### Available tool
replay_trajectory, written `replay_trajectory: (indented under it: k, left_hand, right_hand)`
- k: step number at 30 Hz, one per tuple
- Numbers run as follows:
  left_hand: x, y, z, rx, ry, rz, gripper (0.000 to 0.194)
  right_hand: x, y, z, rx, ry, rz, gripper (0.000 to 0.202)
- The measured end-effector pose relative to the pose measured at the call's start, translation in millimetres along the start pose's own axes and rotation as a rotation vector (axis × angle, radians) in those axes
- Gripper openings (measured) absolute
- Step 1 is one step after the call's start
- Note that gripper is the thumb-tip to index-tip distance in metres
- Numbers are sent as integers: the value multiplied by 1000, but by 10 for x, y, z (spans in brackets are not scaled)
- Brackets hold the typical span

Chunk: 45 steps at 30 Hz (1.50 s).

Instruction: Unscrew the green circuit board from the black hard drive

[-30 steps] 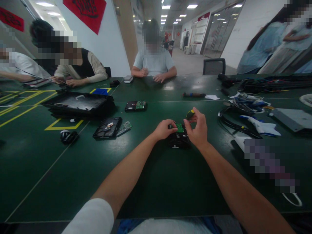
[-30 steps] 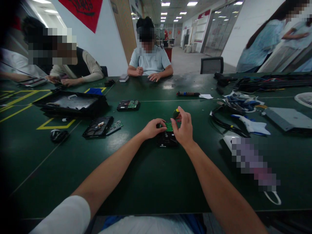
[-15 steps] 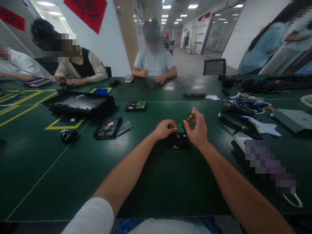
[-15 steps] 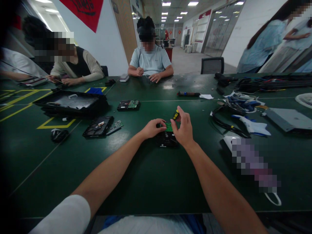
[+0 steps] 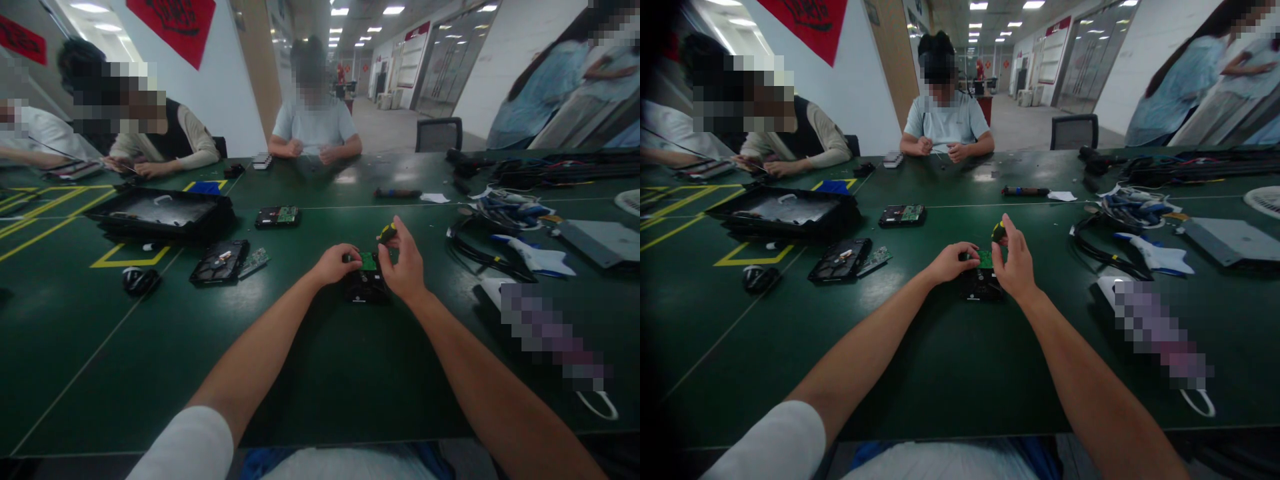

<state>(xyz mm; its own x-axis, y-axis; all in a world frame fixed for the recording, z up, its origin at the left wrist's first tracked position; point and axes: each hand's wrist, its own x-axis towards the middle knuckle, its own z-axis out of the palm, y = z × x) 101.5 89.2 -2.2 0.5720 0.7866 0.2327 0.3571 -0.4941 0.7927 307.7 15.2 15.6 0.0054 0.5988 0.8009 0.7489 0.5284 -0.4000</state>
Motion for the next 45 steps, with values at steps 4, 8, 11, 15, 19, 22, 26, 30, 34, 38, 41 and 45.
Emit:
replay_trajectory:
  k: [4,8,11,15,19,22,26,30,34,38,41,45]
  left_hand:
    - [-11,17,-7,-3,-2,-10,7]
    - [-17,34,-12,-11,-2,-2,8]
    - [-11,23,-3,-6,0,-3,9]
    - [-10,16,-1,1,-3,-7,8]
    - [-15,37,-15,-7,-10,5,8]
    - [-9,25,-14,0,-5,15,9]
    - [7,-25,1,-3,-2,40,10]
    - [12,-46,5,8,-2,43,11]
    - [6,-28,-3,12,-5,55,11]
    - [5,-17,-6,18,-3,53,10]
    - [5,-16,-4,15,-5,46,10]
    - [2,-18,-1,5,3,51,10]
  right_hand:
    - [-10,-5,6,4,20,-1,70]
    - [-17,-15,4,-73,55,-32,68]
    - [-16,-25,3,-69,42,-34,68]
    - [-9,-35,-2,-43,44,-17,66]
    - [1,-33,-12,-85,69,-37,67]
    - [-1,-14,-3,-69,58,-45,68]
    - [-7,7,8,-58,53,-43,69]
    - [0,-9,-4,-95,70,-57,69]
    - [7,-28,-4,-54,59,-52,67]
    - [4,-27,0,-79,85,-48,68]
    - [-1,-29,-2,-94,88,-57,70]
    - [0,-36,3,-58,82,-41,71]
